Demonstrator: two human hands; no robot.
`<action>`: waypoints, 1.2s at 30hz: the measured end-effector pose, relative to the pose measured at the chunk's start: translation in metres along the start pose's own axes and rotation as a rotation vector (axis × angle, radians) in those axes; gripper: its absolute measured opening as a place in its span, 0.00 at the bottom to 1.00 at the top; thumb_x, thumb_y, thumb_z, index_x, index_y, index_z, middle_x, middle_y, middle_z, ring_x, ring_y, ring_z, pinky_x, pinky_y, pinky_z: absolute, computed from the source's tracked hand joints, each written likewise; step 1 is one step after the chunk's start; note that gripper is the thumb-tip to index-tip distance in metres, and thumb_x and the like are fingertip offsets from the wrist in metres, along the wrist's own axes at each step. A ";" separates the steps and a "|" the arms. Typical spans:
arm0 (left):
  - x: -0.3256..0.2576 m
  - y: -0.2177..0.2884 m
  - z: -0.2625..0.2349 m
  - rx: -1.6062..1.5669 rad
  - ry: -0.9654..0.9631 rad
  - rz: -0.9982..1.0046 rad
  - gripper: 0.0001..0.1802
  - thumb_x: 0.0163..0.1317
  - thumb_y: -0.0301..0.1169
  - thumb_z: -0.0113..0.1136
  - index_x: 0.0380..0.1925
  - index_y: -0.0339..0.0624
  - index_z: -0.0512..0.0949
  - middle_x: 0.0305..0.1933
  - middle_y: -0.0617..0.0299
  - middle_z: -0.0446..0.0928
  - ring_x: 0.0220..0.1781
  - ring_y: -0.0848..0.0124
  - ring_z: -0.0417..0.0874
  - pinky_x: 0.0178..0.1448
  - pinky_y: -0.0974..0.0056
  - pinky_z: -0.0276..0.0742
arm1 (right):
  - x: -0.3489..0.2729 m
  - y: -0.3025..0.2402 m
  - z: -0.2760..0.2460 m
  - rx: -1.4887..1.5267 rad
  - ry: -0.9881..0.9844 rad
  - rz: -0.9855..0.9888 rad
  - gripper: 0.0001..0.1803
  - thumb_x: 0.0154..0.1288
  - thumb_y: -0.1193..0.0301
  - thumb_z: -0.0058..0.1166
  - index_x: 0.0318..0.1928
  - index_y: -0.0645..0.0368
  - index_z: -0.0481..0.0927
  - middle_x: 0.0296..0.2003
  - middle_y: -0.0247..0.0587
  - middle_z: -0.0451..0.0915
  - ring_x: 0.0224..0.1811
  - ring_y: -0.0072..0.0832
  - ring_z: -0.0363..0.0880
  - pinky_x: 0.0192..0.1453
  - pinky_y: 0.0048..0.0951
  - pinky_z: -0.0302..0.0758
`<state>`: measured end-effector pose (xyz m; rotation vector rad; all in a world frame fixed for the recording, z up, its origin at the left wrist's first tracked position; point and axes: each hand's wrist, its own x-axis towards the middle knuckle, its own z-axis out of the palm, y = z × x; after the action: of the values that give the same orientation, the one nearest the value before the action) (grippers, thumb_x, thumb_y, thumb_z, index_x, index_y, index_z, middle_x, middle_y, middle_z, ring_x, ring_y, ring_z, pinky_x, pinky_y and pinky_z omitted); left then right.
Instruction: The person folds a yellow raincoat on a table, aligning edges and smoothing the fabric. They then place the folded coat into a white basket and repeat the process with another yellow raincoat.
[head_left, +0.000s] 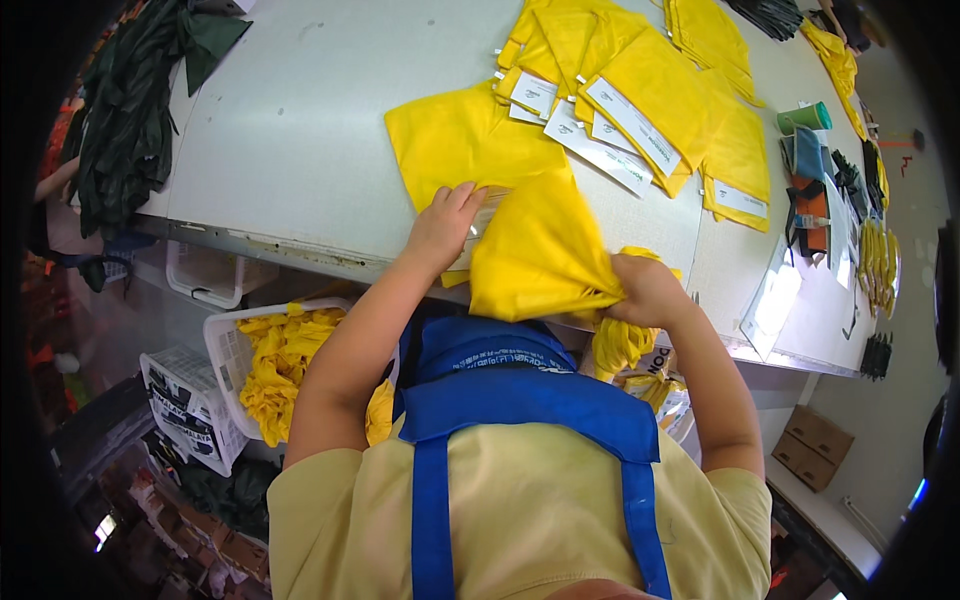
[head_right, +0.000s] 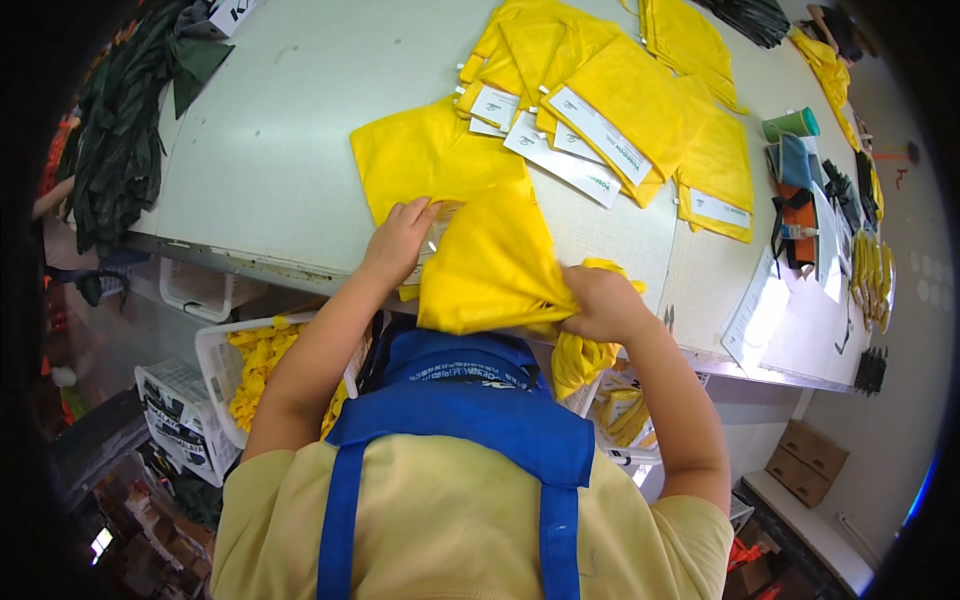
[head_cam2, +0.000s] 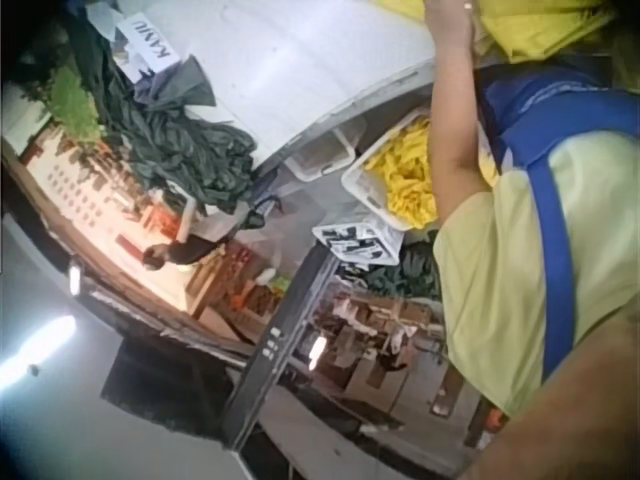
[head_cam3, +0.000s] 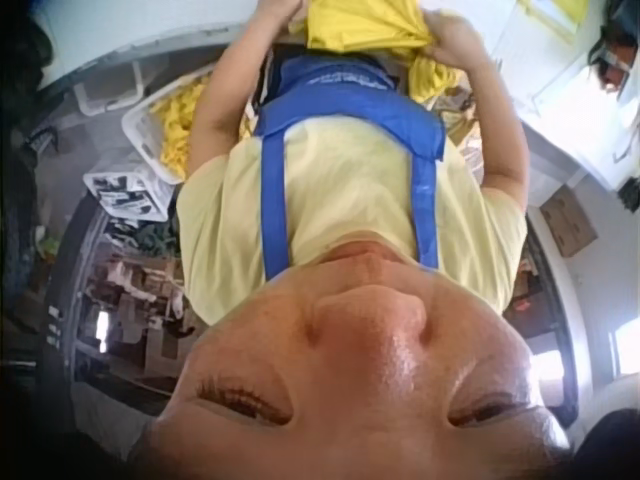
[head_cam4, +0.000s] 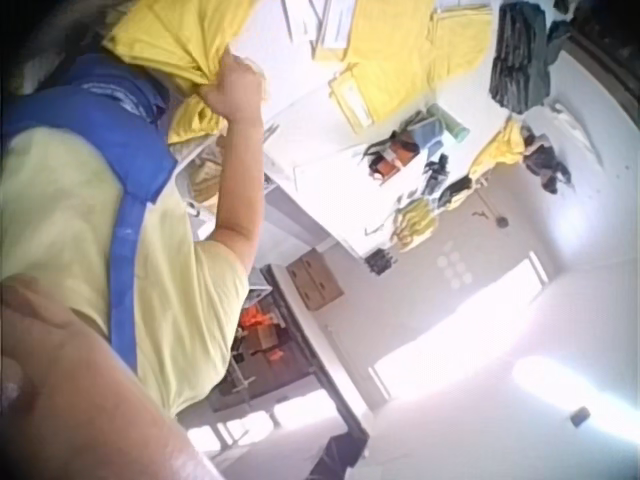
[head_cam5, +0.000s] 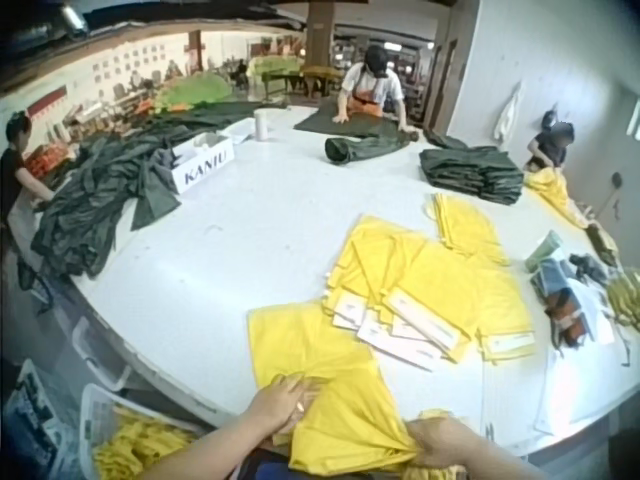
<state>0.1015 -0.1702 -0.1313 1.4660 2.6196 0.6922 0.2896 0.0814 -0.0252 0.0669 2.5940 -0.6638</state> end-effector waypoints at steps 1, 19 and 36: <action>0.004 0.002 -0.005 -0.002 0.035 0.031 0.23 0.55 0.21 0.48 0.53 0.39 0.72 0.56 0.54 0.70 0.50 0.55 0.73 0.53 0.60 0.74 | 0.001 -0.004 -0.001 -0.036 -0.032 -0.118 0.38 0.39 0.64 0.67 0.55 0.59 0.71 0.41 0.50 0.78 0.45 0.47 0.77 0.50 0.39 0.74; 0.018 0.105 -0.051 -0.159 0.162 0.038 0.19 0.52 0.30 0.59 0.46 0.39 0.73 0.44 0.53 0.72 0.43 0.57 0.76 0.45 0.58 0.76 | 0.044 -0.055 0.033 0.020 0.300 0.164 0.44 0.45 0.64 0.60 0.65 0.60 0.60 0.56 0.54 0.71 0.44 0.46 0.79 0.48 0.39 0.77; -0.022 0.046 -0.034 -0.482 0.444 -0.005 0.31 0.49 0.26 0.64 0.56 0.43 0.68 0.49 0.51 0.72 0.54 0.52 0.72 0.59 0.56 0.68 | 0.068 -0.020 0.031 1.032 0.694 0.165 0.26 0.53 0.80 0.58 0.55 0.64 0.71 0.50 0.44 0.77 0.49 0.35 0.78 0.52 0.33 0.75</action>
<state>0.1416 -0.1797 -0.0856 1.2666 2.4537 1.6728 0.2392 0.0445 -0.0706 0.9546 2.4389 -2.1183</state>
